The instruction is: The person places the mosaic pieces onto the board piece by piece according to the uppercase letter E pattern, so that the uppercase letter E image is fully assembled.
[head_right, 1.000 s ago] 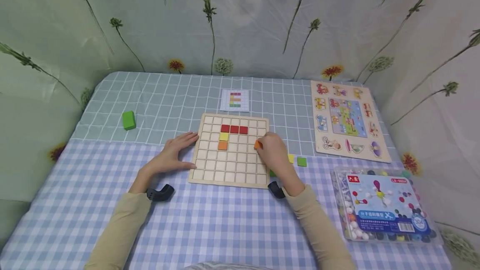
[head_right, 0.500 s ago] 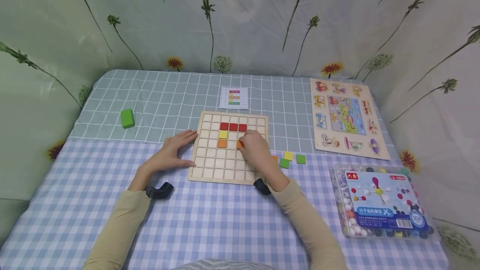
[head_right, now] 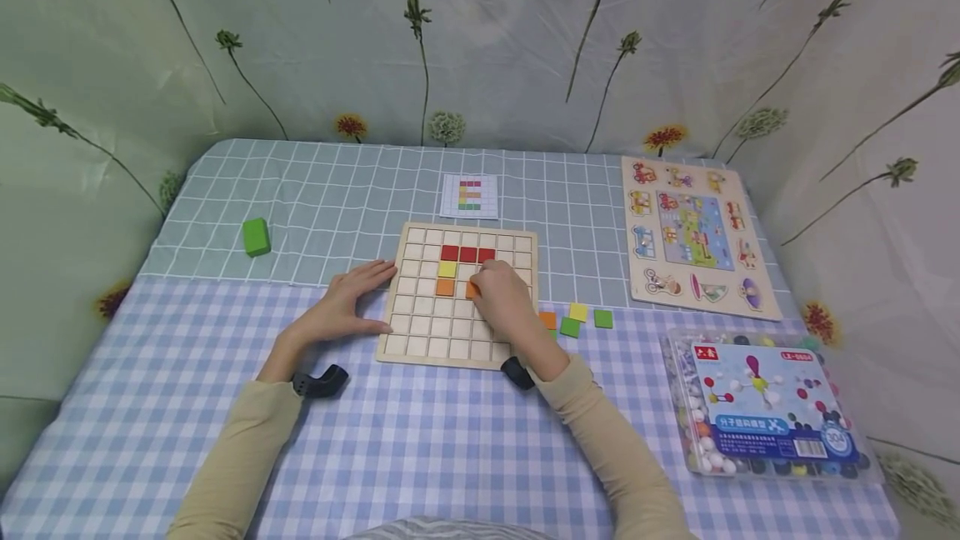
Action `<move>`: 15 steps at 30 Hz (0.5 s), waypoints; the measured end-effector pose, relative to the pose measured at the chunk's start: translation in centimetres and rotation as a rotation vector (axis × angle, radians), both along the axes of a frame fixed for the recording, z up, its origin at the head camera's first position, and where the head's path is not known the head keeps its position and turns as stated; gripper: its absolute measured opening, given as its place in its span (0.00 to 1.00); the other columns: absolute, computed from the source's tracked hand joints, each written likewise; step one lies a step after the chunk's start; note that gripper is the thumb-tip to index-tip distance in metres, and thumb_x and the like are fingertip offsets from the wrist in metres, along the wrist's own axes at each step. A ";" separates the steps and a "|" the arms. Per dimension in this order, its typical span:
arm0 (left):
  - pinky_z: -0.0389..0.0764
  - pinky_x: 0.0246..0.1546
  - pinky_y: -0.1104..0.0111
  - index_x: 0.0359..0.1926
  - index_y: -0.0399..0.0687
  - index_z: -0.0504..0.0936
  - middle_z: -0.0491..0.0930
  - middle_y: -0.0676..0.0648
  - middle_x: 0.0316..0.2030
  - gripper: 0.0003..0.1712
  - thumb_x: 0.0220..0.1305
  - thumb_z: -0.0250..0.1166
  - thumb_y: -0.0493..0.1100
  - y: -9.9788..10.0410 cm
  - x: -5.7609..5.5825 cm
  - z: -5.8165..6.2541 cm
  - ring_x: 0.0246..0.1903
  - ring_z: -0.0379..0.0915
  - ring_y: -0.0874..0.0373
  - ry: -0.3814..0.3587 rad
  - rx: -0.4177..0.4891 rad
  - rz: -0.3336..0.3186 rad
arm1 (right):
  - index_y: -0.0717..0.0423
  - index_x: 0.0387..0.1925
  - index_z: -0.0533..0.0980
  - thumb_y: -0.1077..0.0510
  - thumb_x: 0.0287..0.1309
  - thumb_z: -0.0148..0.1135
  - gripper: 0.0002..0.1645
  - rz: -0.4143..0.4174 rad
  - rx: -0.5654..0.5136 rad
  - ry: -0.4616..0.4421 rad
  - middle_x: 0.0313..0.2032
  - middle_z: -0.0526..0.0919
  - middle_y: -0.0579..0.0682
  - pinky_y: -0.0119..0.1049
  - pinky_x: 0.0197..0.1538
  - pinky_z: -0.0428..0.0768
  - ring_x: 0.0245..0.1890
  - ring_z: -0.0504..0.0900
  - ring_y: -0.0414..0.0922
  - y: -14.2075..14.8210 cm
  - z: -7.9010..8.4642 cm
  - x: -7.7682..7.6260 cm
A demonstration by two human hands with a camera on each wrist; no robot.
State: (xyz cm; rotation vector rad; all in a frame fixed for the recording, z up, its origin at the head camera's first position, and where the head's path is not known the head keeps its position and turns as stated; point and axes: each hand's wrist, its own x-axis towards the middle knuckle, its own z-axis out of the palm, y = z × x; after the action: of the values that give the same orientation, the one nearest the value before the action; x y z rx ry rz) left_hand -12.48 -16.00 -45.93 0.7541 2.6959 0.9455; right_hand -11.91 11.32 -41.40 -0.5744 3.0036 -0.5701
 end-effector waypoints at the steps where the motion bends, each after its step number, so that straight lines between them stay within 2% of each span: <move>1: 0.51 0.59 0.46 0.69 0.44 0.60 0.58 0.43 0.71 0.55 0.42 0.75 0.54 0.0 0.0 0.0 0.72 0.47 0.44 0.000 -0.001 0.001 | 0.63 0.40 0.83 0.64 0.51 0.65 0.12 0.001 -0.001 -0.001 0.38 0.83 0.57 0.39 0.45 0.79 0.39 0.79 0.49 0.0 0.0 0.0; 15: 0.51 0.59 0.46 0.69 0.43 0.60 0.58 0.42 0.70 0.55 0.42 0.76 0.54 0.1 0.1 0.1 0.71 0.47 0.44 0.003 -0.002 0.005 | 0.62 0.41 0.83 0.63 0.52 0.65 0.12 0.073 0.015 -0.028 0.42 0.83 0.56 0.40 0.47 0.79 0.44 0.79 0.50 -0.7 -0.4 -0.9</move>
State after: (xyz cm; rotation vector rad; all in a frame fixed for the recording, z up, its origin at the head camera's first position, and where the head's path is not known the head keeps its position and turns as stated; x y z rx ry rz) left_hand -12.43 -15.93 -45.86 0.7486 2.7022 0.9438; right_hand -12.77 10.65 -41.78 -0.6668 2.9437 -0.5466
